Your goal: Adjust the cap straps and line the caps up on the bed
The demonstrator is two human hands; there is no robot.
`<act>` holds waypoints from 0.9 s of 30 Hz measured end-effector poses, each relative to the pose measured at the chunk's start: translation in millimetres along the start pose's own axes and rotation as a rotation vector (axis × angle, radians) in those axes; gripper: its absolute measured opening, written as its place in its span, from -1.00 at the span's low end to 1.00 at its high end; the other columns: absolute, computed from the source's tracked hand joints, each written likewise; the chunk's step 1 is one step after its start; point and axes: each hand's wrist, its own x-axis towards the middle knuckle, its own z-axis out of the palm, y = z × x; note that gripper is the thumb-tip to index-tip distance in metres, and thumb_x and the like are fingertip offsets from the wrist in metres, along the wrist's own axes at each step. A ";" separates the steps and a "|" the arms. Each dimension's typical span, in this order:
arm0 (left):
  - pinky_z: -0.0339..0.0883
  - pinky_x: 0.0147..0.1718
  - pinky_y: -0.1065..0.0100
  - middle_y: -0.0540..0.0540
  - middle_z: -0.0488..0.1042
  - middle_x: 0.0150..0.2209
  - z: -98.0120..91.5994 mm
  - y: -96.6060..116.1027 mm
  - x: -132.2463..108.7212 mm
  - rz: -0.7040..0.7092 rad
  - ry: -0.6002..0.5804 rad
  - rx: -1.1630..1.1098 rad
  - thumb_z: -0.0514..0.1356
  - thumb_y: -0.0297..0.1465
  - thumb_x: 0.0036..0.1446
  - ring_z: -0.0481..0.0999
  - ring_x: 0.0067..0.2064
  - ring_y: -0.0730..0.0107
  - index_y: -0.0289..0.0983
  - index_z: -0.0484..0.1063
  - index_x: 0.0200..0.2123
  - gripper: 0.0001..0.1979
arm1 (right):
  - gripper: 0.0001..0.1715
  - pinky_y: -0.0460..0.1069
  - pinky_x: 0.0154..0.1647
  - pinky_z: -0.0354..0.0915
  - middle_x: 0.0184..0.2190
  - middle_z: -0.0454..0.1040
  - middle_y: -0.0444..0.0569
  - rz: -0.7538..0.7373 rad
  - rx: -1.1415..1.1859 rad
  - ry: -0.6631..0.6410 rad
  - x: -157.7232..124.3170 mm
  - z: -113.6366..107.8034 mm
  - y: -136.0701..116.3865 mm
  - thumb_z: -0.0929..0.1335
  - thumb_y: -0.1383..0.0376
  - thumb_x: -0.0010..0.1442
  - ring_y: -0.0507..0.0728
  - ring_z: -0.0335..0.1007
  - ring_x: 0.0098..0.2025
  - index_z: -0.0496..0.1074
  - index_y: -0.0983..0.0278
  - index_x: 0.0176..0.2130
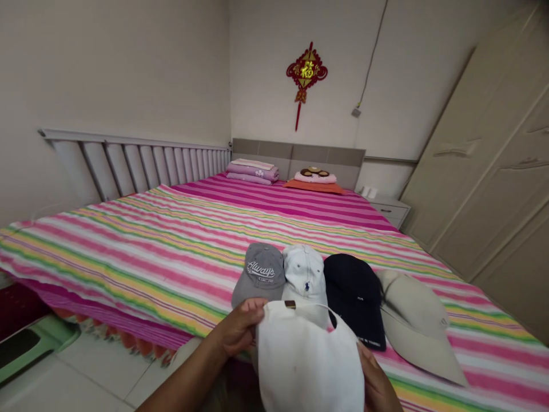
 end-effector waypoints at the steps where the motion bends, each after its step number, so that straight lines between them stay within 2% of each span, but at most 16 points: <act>1: 0.23 -0.54 0.47 -0.11 0.47 -0.56 2.6 0.5 0.3 -0.021 -0.018 0.031 0.37 -0.36 -0.34 0.41 -0.55 0.45 -0.41 0.46 -0.49 -0.71 | -0.60 0.11 -0.29 0.30 -0.38 0.54 -0.04 0.031 -0.025 -0.017 -2.9 -2.2 1.1 0.44 0.07 -0.19 0.24 0.42 -0.33 0.48 0.15 -0.30; 5: 0.18 -0.58 0.52 -0.06 0.45 -0.58 13.0 -1.1 -0.4 -0.090 -0.047 0.081 0.38 -0.45 -0.38 0.39 -0.57 0.52 -0.39 0.44 -0.51 -0.74 | -0.60 0.06 -0.32 0.27 -0.42 0.51 -0.03 0.039 -0.139 -0.042 -8.2 -4.5 0.3 0.38 0.01 -0.11 0.19 0.39 -0.36 0.47 0.21 -0.31; 8: 0.16 -0.59 0.54 -0.04 0.44 -0.59 20.8 -5.3 0.4 -0.121 -0.043 0.106 0.37 -0.42 -0.36 0.37 -0.58 0.55 -0.39 0.44 -0.52 -0.74 | -0.51 -0.01 -0.44 0.23 -0.53 0.43 -0.05 -0.029 -0.228 -0.193 -2.6 3.7 -9.9 0.31 -0.07 -0.07 0.11 0.31 -0.48 0.45 0.28 -0.36; 11: 0.15 -0.59 0.54 -0.03 0.43 -0.61 28.6 -11.0 4.4 -0.141 -0.025 0.167 0.37 -0.40 -0.35 0.34 -0.60 0.58 -0.39 0.44 -0.52 -0.74 | -0.45 -0.09 -0.57 0.10 -0.60 0.35 -0.11 -0.051 -0.338 -0.311 5.8 20.3 -22.5 0.31 -0.08 -0.06 0.00 0.17 -0.59 0.42 0.32 -0.28; 14: 0.14 -0.60 0.53 -0.04 0.43 -0.62 34.9 -16.5 8.6 -0.170 0.001 0.221 0.36 -0.38 -0.32 0.32 -0.62 0.59 -0.39 0.46 -0.53 -0.76 | -0.60 -0.13 -0.64 -0.10 -0.68 0.19 -0.21 -0.073 -0.484 -0.345 9.9 38.4 -29.4 0.40 0.05 -0.12 -0.08 -0.04 -0.65 0.38 0.35 -0.48; 16: 0.13 -0.62 0.51 -0.04 0.43 -0.64 37.5 -19.0 9.6 -0.189 -0.001 0.226 0.36 -0.36 -0.32 0.31 -0.65 0.58 -0.39 0.46 -0.55 -0.76 | -0.63 -0.13 -0.63 -0.14 -0.69 0.11 -0.24 -0.094 -0.462 -0.368 9.5 47.2 -30.1 0.42 0.09 -0.13 -0.09 -0.09 -0.64 0.31 0.34 -0.57; 21: 0.13 -0.60 0.48 -0.08 0.44 -0.62 38.5 -20.2 7.4 -0.223 -0.046 0.175 0.35 -0.31 -0.33 0.33 -0.63 0.54 -0.41 0.49 -0.51 -0.71 | -0.62 -0.11 -0.62 -0.17 -0.68 0.06 -0.25 -0.074 -0.381 -0.391 5.7 53.5 -27.9 0.40 0.08 -0.09 -0.08 -0.14 -0.63 0.26 0.32 -0.56; 27: 0.07 -0.66 0.51 -0.01 0.38 -0.69 41.2 -22.8 10.5 -0.221 0.094 0.230 0.37 -0.39 -0.40 0.25 -0.68 0.60 -0.39 0.45 -0.61 -0.78 | -0.62 -0.12 -0.65 -0.23 -0.71 0.02 -0.28 -0.050 -0.344 -0.379 3.9 54.6 -27.7 0.38 0.07 -0.07 -0.10 -0.19 -0.66 0.22 0.29 -0.56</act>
